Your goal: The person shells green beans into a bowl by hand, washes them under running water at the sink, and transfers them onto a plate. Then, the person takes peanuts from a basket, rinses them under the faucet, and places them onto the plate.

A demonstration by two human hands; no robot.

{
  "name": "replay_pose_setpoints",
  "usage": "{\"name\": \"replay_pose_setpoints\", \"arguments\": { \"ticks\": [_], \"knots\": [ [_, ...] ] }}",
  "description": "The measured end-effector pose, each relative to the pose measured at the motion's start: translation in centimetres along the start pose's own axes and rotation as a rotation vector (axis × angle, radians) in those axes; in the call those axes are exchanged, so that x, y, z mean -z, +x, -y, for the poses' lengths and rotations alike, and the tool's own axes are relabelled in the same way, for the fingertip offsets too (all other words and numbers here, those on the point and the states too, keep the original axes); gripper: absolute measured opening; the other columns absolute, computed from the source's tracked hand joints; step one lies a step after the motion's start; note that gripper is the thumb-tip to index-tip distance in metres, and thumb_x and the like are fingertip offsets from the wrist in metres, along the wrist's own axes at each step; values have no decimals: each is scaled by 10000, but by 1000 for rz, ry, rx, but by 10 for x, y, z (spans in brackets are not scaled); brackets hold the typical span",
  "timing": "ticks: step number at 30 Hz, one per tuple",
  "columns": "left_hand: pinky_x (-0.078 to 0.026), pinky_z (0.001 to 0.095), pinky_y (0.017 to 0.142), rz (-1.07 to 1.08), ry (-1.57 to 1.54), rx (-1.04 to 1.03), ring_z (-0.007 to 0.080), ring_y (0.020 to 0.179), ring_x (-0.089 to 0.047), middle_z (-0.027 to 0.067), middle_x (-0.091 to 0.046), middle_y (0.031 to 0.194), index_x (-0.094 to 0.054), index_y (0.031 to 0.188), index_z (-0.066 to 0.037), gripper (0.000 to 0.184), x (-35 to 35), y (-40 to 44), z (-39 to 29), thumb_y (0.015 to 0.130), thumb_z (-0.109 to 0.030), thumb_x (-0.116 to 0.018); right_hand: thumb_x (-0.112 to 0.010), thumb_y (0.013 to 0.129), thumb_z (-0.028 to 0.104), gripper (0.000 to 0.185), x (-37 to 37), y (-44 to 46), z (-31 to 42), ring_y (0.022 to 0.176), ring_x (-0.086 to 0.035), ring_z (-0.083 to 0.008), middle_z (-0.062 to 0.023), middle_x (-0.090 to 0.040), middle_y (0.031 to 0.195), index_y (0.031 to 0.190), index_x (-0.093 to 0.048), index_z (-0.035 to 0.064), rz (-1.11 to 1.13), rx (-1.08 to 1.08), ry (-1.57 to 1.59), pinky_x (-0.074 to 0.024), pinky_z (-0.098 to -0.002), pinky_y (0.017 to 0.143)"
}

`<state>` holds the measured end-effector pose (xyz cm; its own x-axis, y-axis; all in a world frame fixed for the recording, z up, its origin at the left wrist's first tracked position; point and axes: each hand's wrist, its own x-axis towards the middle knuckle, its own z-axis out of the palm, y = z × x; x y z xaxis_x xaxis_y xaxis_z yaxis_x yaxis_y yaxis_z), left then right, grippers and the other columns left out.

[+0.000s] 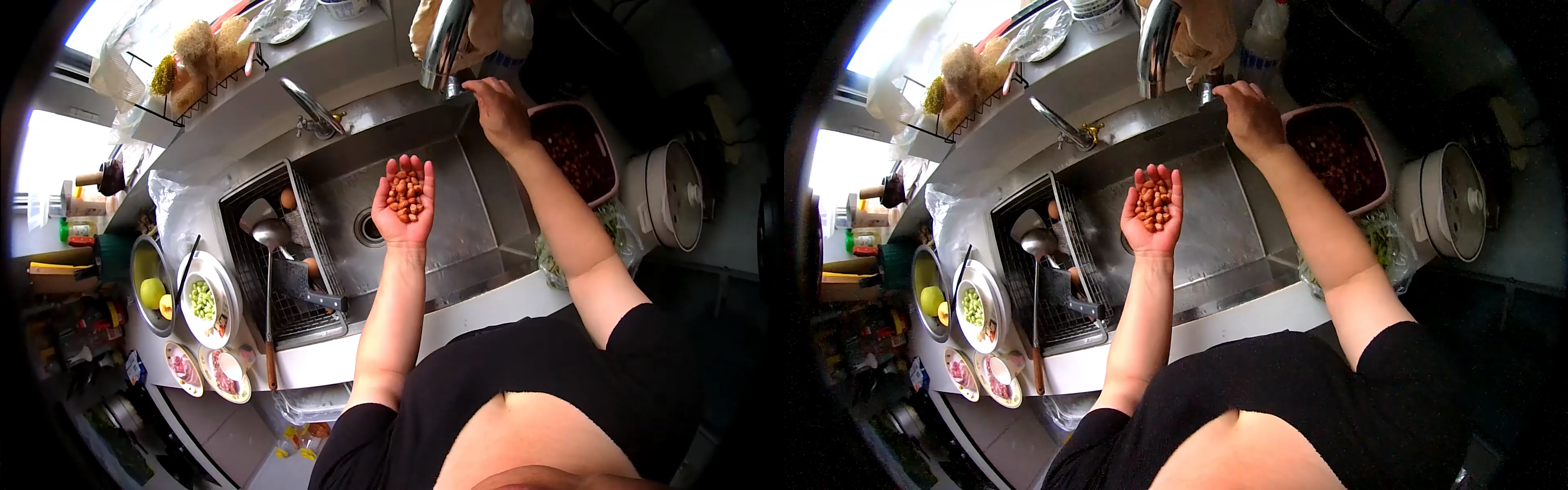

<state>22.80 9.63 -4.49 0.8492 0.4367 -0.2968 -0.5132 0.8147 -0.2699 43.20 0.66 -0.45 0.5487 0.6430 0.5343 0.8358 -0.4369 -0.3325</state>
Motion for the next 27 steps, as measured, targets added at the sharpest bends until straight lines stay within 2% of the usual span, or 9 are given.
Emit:
{"name": "replay_pose_setpoints", "arguments": {
  "ticks": [4, 13, 15, 18, 21, 22, 24, 26, 27],
  "knots": [
    [-327, 481, 1050, -22, 25, -11, 299, 1110, -517, 152, -597, 1098, -607, 1040, -19, 255, -4, 8, -1, 869, -130, -453, -471, 817, 31, 219, -3, -4, 5, 913, -548, -312, -99, -596, 941, 997, -580, 90, -4, -39, -14, -456, -405, 781],
    [-339, 485, 1041, -19, 50, 13, 312, 1108, -516, 157, -592, 1106, -606, 1037, -12, 264, -5, 39, 3, 877, -133, -434, -519, 814, 35, 236, 3, -10, 22, 968, -538, -307, -102, -583, 1014, 1038, -581, 79, 18, -86, 4, -451, -403, 825],
    [-340, 488, 1039, -25, 57, 24, 317, 1102, -520, 158, -594, 1103, -604, 1039, -11, 270, -4, 46, 6, 881, -141, -428, -535, 816, 39, 230, 2, -13, 32, 1014, -518, -307, -117, -554, 1074, 1042, -574, 59, -200, 33, -68, -436, -392, 864],
    [-365, 457, 1024, -5, 92, 48, 306, 1086, -537, 152, -603, 1090, -595, 1056, -19, 287, 0, 59, 12, 896, -162, -404, -518, 842, 46, 223, 2, -30, 64, 1075, -500, -289, -123, -518, 1166, 1058, -569, 32, -132, -67, 341, -398, -352, 931],
    [-451, 388, 928, 49, 225, 17, 245, 1025, -579, 122, -608, 1081, -570, 1087, -34, 289, 13, 73, 17, 933, -211, -401, -407, 947, 169, 280, -37, -48, 81, 1140, -472, -216, -121, -506, 1200, 1131, -545, 9, -86, -348, 921, -372, -307, 960],
    [-451, 388, 928, 50, 224, 16, 245, 1025, -579, 122, -608, 1081, -570, 1087, -34, 289, 8, 71, 24, 933, -211, -401, -395, 963, 213, 318, -47, -47, 90, 1106, -481, -175, -86, -504, 1199, 1154, -534, 2, -81, -610, 1294, -377, -289, 947],
    [-433, 325, 937, -63, 552, -198, 214, 1070, -547, 93, -588, 1132, -545, 1152, -31, 314, 0, 68, 36, 955, -209, -376, -406, 965, 234, 354, -51, -39, 94, 1069, -487, -144, -68, -507, 1205, 1212, -493, -4, -2, -871, 1590, -376, -267, 940],
    [-418, 304, 941, 34, 651, -233, 193, 1100, -521, 79, -544, 1200, -502, 1215, -33, 343, -3, 65, 34, 972, -225, -355, -408, 965, 236, 359, -58, -30, 94, 1064, -487, -141, -69, -507, 1207, 1218, -488, -4, 27, -827, 1564, -376, -265, 940],
    [-400, 300, 956, 45, 908, -303, 184, 1120, -503, 82, -518, 1230, -473, 1245, -31, 361, -11, 58, 36, 977, -237, -345, -411, 964, 239, 364, -63, -26, 91, 1059, -488, -139, -70, -508, 1209, 1225, -484, -5, 49, -788, 1529, -376, -262, 939]
  ]
}}
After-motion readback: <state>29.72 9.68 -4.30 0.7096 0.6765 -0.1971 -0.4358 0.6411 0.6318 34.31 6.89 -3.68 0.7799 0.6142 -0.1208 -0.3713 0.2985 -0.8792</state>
